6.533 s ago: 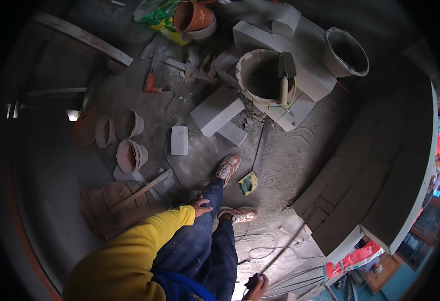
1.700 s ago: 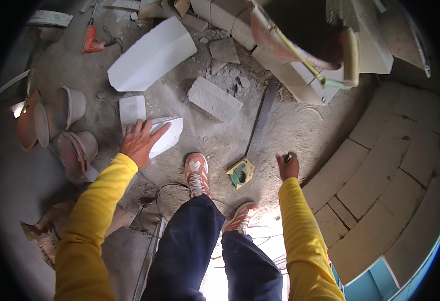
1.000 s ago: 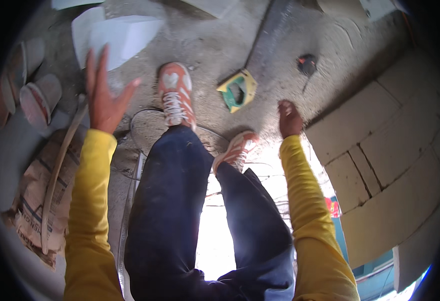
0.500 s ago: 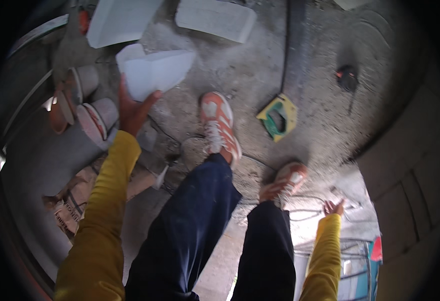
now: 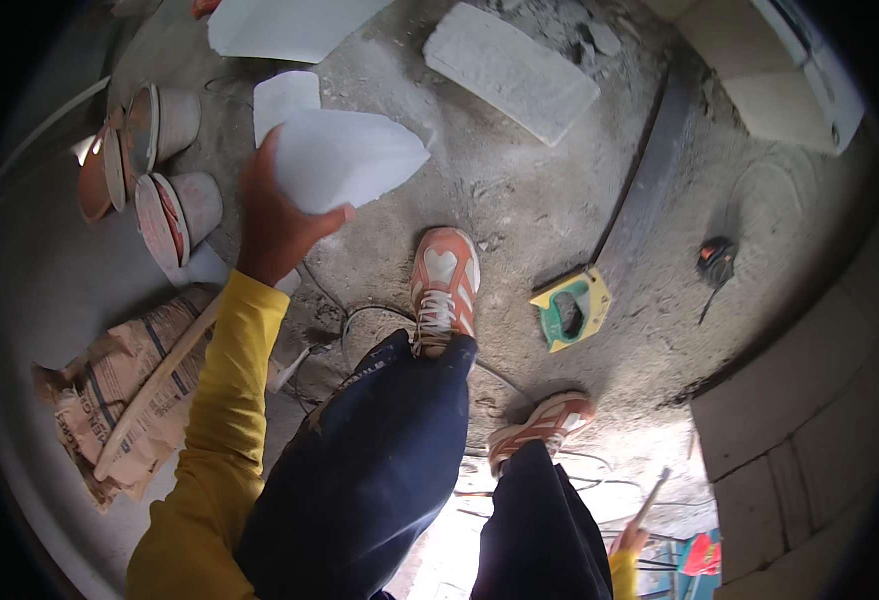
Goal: The person applies mortar to a wall and places white rectangular tiles onto it. They use a trowel to spread mortar, a hammer to tap tiles into place, and a measuring tape to check alignment. The person also breaks a tile with a hammer and adjusts the position of tiles on the wall.
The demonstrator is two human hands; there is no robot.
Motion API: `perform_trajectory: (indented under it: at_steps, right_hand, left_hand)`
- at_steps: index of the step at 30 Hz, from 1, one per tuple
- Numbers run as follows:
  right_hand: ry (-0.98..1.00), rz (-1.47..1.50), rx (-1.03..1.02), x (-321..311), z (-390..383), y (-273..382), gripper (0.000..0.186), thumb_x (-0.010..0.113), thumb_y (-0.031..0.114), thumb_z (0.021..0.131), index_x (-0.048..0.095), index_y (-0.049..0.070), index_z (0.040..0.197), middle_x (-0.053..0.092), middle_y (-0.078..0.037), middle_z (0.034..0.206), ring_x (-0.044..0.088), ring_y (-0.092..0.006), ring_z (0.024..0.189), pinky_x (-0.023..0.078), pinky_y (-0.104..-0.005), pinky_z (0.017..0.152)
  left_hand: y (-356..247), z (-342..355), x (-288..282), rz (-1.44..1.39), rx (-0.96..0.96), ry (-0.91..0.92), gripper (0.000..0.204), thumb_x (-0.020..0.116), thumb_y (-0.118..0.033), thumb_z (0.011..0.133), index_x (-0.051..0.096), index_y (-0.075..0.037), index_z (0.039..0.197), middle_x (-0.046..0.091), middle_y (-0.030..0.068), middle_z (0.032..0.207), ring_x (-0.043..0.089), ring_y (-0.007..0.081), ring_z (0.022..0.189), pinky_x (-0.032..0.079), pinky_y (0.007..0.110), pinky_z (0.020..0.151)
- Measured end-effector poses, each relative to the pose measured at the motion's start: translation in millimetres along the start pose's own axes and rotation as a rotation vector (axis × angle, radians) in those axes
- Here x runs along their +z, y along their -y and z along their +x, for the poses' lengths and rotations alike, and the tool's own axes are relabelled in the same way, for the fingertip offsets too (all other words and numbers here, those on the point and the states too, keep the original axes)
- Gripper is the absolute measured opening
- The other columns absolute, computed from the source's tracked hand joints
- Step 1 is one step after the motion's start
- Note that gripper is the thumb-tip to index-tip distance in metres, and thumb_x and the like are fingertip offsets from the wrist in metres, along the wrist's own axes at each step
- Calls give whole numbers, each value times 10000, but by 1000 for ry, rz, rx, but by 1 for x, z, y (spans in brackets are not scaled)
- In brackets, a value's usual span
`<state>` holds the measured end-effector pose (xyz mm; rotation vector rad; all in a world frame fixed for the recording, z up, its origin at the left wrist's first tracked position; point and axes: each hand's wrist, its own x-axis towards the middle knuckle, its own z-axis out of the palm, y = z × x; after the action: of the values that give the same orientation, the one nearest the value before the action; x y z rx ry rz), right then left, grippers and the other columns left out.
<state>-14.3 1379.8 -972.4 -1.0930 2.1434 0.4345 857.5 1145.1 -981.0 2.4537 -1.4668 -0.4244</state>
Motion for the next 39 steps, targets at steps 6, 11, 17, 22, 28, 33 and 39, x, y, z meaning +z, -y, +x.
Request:
perform_trajectory:
  at_steps: [6,11,17,22,28,33,39]
  right_hand:
    - [145,-289,-176,-76,-59,211,331,745,238,902,545,72,1106,689,-180,791,715,-380,729,539,-480,662]
    - [215,-316,-886,-86,24,487,336,766,198,919,556,53,1137,615,-183,722,641,-413,636,505,-472,582]
    - [313,138,-998,-78,-42,645,345,681,139,982,530,0,1260,654,-148,714,649,-245,600,522,-398,583]
    - [249,316,-1038,38,-79,664,301,697,163,975,523,20,1175,623,-154,658,610,-200,542,477,-376,521]
    - [130,396,-1195,83,-88,686,332,726,163,945,531,36,1182,662,-248,741,700,-429,671,525,-439,599]
    - [146,524,-1132,116,-78,684,302,705,153,938,514,31,1137,678,-258,764,712,-469,733,540,-466,626]
    - [159,597,-1238,119,-72,676,268,705,144,939,509,8,1061,634,-225,692,672,-328,586,506,-423,575]
  left_hand:
    - [-2,-1,-12,-55,-62,55,1203,988,-188,555,324,-90,1553,421,214,1487,382,446,1387,354,537,1167]
    - [-7,3,-12,-114,-216,11,1262,1003,-251,546,282,-63,1563,396,231,1517,358,448,1419,341,520,1190]
    - [-10,4,-18,-92,-217,56,1185,987,-276,573,317,-30,1519,453,223,1434,411,431,1351,383,506,1145]
    - [0,0,-14,-91,-165,-27,1109,960,-221,578,347,-28,1481,478,211,1376,429,416,1316,402,494,1119]
    - [2,3,-13,-68,-166,-10,1135,961,-241,561,341,-25,1487,476,209,1378,431,412,1314,389,491,1144]
    - [1,4,-13,-73,-161,-24,1128,962,-242,565,342,-22,1481,478,221,1372,416,436,1323,366,492,1149]
    - [3,0,-7,-77,-152,-36,1105,942,-233,557,354,-30,1471,492,212,1330,441,432,1292,391,508,1124]
